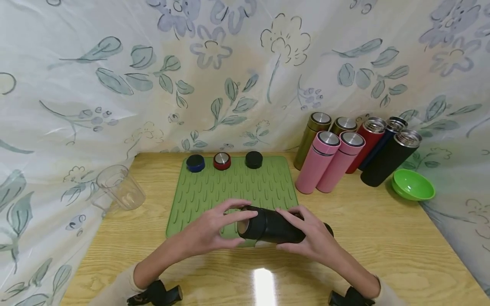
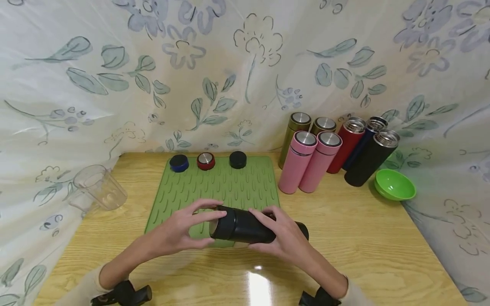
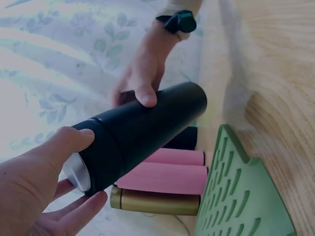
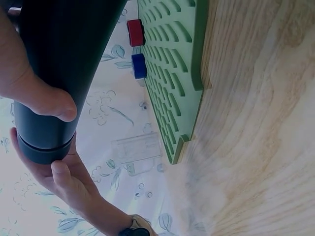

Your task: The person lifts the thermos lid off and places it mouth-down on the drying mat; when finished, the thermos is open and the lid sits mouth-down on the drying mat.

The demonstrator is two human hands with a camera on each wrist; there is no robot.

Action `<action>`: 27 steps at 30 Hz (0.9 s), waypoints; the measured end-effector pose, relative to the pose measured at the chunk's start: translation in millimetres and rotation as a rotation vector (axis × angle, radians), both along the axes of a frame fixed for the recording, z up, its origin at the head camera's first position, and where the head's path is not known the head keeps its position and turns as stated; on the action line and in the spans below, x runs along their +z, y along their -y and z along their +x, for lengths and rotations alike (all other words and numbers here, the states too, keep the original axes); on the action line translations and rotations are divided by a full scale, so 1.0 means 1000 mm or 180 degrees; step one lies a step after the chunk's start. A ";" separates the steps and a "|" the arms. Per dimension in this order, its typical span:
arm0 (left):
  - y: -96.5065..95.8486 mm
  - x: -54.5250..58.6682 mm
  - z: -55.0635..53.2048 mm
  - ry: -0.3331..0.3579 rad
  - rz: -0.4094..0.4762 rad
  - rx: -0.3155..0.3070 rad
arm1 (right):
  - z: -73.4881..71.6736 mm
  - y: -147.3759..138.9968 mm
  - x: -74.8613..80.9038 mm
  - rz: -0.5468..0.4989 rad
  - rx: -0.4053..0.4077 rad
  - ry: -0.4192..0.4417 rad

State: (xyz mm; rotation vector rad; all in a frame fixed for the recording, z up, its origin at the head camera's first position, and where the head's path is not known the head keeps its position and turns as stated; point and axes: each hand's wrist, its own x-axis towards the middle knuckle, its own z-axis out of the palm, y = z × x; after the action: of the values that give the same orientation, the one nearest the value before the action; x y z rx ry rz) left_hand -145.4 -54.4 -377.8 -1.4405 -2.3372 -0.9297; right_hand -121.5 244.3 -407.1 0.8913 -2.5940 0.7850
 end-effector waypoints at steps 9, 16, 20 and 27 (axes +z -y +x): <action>0.002 0.004 0.003 0.0575 0.0161 0.0209 | -0.004 0.003 0.002 -0.0001 0.0091 -0.0124; 0.005 0.006 -0.002 0.0200 0.0056 0.0032 | -0.005 0.005 0.005 0.0000 0.0032 -0.0192; 0.004 0.005 -0.003 0.0139 0.0171 0.0001 | -0.005 0.005 0.006 -0.0015 0.0027 -0.0210; 0.002 0.005 -0.001 0.0473 0.0229 0.0047 | -0.005 0.005 0.007 0.0008 0.0010 -0.0185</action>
State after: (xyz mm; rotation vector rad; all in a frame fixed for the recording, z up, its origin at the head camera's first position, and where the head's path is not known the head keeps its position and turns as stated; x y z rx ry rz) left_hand -146.8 -56.0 -373.0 -1.3677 -2.3873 -1.1410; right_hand -126.2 239.0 -400.6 0.9054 -2.5444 0.7457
